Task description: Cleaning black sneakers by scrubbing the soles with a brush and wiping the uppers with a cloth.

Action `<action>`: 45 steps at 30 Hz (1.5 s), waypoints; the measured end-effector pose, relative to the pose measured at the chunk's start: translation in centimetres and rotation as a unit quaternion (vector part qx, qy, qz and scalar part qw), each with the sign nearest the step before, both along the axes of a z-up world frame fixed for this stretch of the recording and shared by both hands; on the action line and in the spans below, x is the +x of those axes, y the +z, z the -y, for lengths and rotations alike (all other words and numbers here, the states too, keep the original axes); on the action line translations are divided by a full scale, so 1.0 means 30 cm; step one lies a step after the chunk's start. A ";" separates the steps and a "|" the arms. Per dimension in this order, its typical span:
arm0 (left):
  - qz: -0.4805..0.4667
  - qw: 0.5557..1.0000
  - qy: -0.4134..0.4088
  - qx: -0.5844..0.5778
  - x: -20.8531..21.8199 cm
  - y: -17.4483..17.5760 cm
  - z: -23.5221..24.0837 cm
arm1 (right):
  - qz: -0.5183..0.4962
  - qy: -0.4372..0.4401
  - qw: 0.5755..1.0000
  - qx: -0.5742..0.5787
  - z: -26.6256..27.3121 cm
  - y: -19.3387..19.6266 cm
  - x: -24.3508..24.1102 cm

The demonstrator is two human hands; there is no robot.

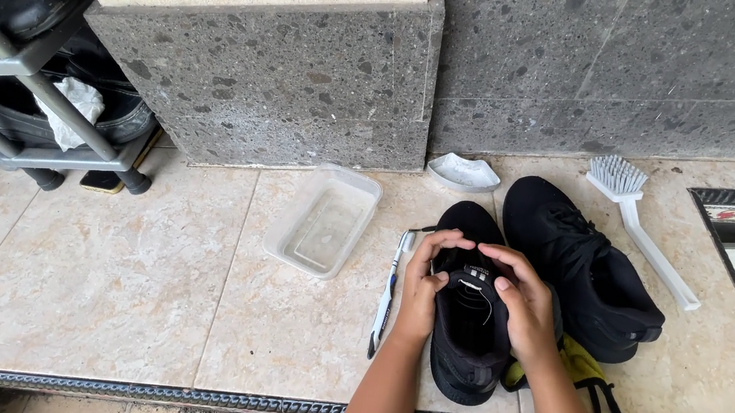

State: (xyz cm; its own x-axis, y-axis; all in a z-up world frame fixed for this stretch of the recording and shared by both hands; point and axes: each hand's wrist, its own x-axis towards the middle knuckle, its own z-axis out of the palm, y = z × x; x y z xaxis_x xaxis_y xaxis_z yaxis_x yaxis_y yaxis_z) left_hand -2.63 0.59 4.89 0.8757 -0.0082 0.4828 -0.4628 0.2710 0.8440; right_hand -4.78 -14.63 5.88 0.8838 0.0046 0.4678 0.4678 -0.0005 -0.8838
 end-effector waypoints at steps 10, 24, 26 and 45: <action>0.001 1.000 0.000 -0.012 0.010 -0.036 0.006 | -0.065 -0.001 0.975 0.211 0.027 -0.103 0.051; -0.282 0.869 0.114 0.391 -0.166 0.181 0.021 | -0.133 0.027 0.925 0.355 0.073 -0.154 0.092; -0.272 0.863 0.127 0.406 -0.173 0.194 0.007 | -0.130 0.033 0.924 0.358 0.079 -0.151 0.089; 0.053 0.867 0.142 0.475 -0.111 0.378 -0.056 | -0.108 0.381 0.739 0.546 0.177 -0.085 0.005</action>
